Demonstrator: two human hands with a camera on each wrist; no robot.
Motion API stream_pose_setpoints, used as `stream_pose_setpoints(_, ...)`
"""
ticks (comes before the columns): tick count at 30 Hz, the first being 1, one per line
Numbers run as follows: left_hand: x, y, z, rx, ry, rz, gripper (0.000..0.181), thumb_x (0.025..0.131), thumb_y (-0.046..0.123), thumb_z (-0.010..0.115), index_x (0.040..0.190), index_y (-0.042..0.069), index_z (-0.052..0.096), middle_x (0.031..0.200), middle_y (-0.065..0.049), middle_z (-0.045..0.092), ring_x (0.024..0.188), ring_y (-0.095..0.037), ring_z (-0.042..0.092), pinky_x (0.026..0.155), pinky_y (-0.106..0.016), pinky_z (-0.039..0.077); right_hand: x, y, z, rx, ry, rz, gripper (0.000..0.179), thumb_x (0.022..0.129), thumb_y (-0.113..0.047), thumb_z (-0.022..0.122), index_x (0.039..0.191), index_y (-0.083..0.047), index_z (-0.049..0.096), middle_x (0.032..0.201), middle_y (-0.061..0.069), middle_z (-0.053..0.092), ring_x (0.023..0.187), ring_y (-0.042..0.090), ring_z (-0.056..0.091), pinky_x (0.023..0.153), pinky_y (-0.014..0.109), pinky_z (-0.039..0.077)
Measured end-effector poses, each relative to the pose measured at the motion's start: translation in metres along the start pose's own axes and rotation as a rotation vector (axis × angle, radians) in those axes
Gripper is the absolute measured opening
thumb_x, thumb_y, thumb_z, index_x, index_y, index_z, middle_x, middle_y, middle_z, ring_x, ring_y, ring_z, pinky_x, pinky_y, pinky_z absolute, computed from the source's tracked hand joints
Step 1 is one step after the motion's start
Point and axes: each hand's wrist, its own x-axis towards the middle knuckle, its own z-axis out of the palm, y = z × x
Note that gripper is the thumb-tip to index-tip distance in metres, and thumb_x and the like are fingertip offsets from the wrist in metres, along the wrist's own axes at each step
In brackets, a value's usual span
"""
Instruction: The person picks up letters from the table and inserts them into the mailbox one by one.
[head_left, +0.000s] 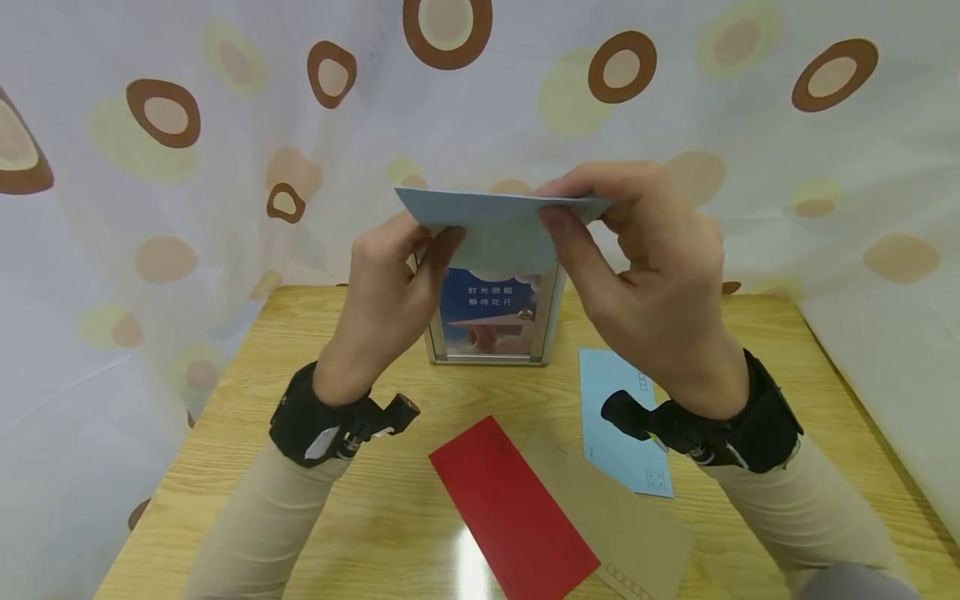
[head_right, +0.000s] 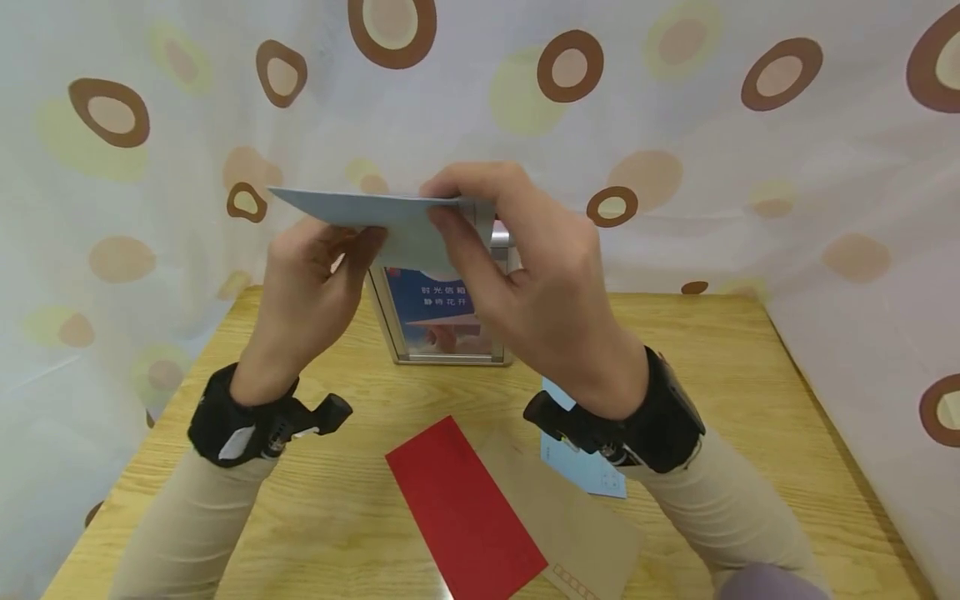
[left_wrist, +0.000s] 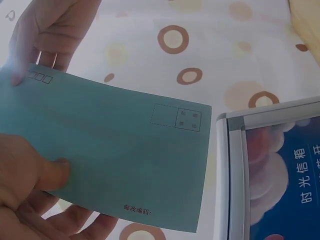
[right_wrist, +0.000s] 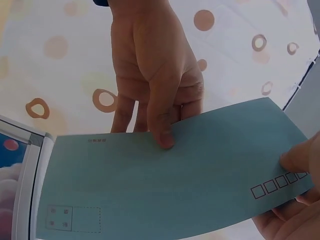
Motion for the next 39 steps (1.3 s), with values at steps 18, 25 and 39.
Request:
stream_pose_setpoints(18, 0.007, -0.028, 0.005, 0.14, 0.076, 0.048, 0.018, 0.097, 0.001, 0.056, 0.111, 0.004, 0.066, 0.104, -0.013, 0.071, 0.1, -0.019, 0.066, 0.085, -0.039, 0.057, 0.003, 0.027, 0.001, -0.226, -0.113, -0.001, 0.01, 0.092, 0.002, 0.061, 0.102, 0.005, 0.063, 0.095, 0.013, 0.07, 0.088, 0.019, 0.066, 0.084, 0.034, 0.055)
stream_pose_setpoints(25, 0.006, -0.038, 0.008, 0.17, 0.085, 0.03, 0.019, 0.098, 0.002, 0.055, 0.114, 0.005, 0.065, 0.106, -0.014, 0.069, 0.102, -0.02, 0.064, 0.089, -0.037, 0.055, 0.003, 0.037, 0.004, -0.234, -0.145, 0.013, 0.011, 0.092, 0.003, 0.061, 0.102, 0.005, 0.063, 0.096, 0.014, 0.07, 0.09, 0.019, 0.066, 0.084, 0.036, 0.055)
stream_pose_setpoints(39, 0.011, -0.047, 0.014, 0.134, 0.097, 0.013, 0.025, 0.097, -0.002, 0.053, 0.119, 0.005, 0.064, 0.111, -0.015, 0.067, 0.109, -0.019, 0.061, 0.091, -0.035, 0.054, 0.007, 0.047, 0.007, -0.236, -0.135, 0.0, 0.009, 0.092, 0.002, 0.062, 0.1, 0.004, 0.065, 0.095, 0.012, 0.071, 0.088, 0.018, 0.065, 0.08, 0.037, 0.053)
